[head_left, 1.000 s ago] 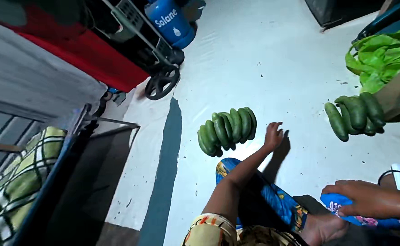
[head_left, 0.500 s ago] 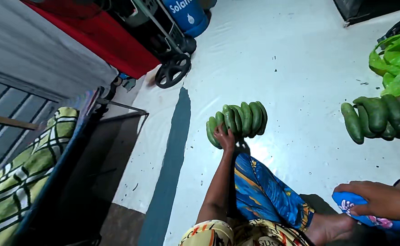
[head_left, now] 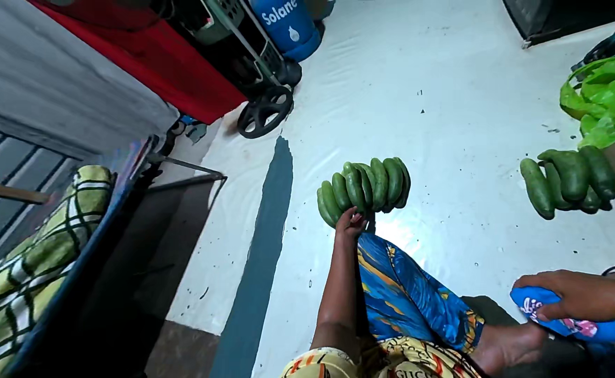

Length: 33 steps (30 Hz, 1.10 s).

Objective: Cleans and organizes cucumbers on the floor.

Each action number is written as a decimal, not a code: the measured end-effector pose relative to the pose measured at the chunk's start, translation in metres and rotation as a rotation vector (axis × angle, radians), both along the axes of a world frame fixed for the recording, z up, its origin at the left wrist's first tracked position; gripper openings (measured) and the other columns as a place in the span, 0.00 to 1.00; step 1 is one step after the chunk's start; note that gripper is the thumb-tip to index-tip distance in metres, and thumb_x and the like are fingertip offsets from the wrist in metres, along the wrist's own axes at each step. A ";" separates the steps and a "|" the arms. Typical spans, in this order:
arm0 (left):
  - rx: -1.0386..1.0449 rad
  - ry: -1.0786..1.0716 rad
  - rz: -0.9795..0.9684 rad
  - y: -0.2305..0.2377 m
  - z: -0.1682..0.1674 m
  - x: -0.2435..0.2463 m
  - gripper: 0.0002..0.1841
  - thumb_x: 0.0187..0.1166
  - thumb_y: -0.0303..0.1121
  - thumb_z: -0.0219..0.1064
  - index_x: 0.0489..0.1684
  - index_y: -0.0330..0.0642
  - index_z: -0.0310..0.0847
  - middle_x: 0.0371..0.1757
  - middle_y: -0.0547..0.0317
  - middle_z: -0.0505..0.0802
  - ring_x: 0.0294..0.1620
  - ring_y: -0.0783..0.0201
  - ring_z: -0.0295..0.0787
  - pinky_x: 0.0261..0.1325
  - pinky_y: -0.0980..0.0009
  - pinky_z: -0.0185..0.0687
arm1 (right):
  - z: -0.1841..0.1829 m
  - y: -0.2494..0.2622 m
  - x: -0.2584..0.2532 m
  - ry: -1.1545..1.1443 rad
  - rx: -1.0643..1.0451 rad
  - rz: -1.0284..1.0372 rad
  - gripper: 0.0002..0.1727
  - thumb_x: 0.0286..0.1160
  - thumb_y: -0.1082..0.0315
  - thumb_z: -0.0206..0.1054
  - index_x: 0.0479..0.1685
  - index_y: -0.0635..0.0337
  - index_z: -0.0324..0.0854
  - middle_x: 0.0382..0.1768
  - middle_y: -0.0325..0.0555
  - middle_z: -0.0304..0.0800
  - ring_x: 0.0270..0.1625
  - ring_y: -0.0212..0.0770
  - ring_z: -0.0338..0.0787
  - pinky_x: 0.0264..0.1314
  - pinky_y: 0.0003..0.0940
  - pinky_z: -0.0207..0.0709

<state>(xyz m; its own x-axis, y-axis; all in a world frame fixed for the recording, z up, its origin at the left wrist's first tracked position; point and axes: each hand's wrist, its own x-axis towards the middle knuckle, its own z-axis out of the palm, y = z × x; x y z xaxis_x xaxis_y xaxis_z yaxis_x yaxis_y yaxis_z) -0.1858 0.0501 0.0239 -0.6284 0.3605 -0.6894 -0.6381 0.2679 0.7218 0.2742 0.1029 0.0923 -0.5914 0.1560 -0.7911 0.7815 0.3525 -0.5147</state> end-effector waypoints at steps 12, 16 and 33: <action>0.076 0.197 -0.172 0.030 -0.030 0.013 0.21 0.92 0.51 0.52 0.45 0.39 0.73 0.23 0.61 0.77 0.16 0.69 0.73 0.23 0.74 0.77 | 0.041 -0.006 -0.015 0.013 -0.011 -0.111 0.27 0.80 0.65 0.72 0.77 0.61 0.77 0.70 0.65 0.83 0.74 0.63 0.81 0.78 0.60 0.67; 0.247 0.167 -0.174 0.021 -0.024 0.023 0.19 0.94 0.48 0.47 0.34 0.46 0.70 0.17 0.67 0.77 0.13 0.74 0.73 0.19 0.79 0.76 | 0.018 -0.001 -0.007 0.072 0.014 -0.063 0.27 0.81 0.62 0.71 0.77 0.65 0.76 0.66 0.71 0.83 0.70 0.67 0.82 0.74 0.66 0.68; 1.169 -0.288 -1.016 0.011 0.179 0.176 0.33 0.69 0.69 0.65 0.42 0.42 0.87 0.32 0.58 0.93 0.17 0.69 0.85 0.18 0.76 0.82 | 0.148 0.007 -0.049 0.605 0.526 -0.434 0.24 0.86 0.59 0.64 0.76 0.61 0.76 0.60 0.64 0.87 0.62 0.60 0.87 0.67 0.61 0.76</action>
